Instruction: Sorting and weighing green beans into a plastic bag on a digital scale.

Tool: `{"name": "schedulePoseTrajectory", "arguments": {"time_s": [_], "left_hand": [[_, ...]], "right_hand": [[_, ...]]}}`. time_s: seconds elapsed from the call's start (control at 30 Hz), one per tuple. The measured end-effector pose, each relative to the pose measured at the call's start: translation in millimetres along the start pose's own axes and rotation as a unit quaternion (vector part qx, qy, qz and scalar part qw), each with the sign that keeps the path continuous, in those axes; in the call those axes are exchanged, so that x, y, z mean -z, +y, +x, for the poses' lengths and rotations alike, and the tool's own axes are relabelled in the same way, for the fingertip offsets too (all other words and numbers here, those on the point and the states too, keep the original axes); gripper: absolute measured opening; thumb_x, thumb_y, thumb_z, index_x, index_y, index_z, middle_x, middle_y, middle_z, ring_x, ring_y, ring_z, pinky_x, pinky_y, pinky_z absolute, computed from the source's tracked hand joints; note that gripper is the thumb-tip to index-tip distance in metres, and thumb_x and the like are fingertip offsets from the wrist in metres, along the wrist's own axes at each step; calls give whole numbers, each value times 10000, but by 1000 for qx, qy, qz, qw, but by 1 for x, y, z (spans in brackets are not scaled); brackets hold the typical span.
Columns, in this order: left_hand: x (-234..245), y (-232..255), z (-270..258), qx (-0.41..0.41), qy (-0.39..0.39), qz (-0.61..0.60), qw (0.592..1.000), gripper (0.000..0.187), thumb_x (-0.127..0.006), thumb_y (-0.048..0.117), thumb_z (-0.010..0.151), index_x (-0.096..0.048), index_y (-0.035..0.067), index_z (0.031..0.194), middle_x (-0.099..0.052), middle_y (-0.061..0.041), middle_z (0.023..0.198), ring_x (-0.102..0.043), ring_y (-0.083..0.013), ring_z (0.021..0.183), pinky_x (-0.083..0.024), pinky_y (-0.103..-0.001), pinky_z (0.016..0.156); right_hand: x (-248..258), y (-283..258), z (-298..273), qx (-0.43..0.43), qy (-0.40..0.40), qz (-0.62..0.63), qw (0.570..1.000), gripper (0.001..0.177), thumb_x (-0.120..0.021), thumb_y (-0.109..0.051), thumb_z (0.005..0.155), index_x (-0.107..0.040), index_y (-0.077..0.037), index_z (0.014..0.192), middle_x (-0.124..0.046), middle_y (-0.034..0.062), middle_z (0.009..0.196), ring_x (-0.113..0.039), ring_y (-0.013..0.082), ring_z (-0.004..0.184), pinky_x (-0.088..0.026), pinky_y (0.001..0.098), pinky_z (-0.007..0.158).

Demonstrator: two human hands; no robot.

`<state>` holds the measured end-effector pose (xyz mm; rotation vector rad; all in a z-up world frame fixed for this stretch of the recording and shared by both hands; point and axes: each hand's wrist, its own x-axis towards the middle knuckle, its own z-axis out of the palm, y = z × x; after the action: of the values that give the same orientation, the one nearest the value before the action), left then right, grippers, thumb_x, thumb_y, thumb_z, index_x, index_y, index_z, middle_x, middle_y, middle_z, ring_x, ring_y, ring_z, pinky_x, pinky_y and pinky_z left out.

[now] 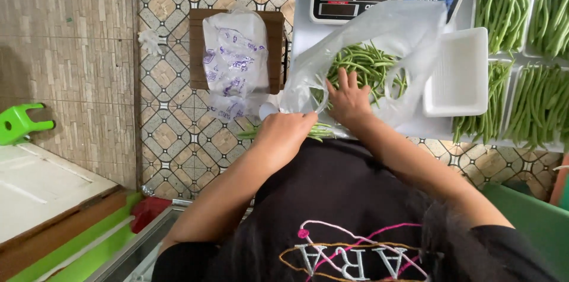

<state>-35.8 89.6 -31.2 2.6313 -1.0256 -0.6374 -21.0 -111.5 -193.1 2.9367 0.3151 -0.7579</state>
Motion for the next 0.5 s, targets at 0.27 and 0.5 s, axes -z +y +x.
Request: {"name": "schedulePoseTrajectory", "arguments": {"time_s": [0.27, 0.5], "left_hand": [[-2, 4, -6, 19, -10, -12, 1000, 240, -623, -36, 865, -583, 103, 1056, -686, -69, 794, -732, -373, 748, -587, -533, 674], [8, 12, -10, 29, -4, -18, 999, 207, -571, -57, 887, -580, 98, 1023, -711, -97, 828, -739, -382, 747, -591, -535, 684]], "right_hand": [[7, 11, 6, -79, -26, 94, 992, 763, -673, -461, 903, -288, -273, 1534, -254, 182, 1545, -259, 389, 1394, -465, 599, 911], [-39, 32, 31, -65, 46, 97, 992, 688, -792, -381, 783, -423, -303, 1360, -448, 90, 1208, -433, 348, 1175, -567, 532, 728]]}}
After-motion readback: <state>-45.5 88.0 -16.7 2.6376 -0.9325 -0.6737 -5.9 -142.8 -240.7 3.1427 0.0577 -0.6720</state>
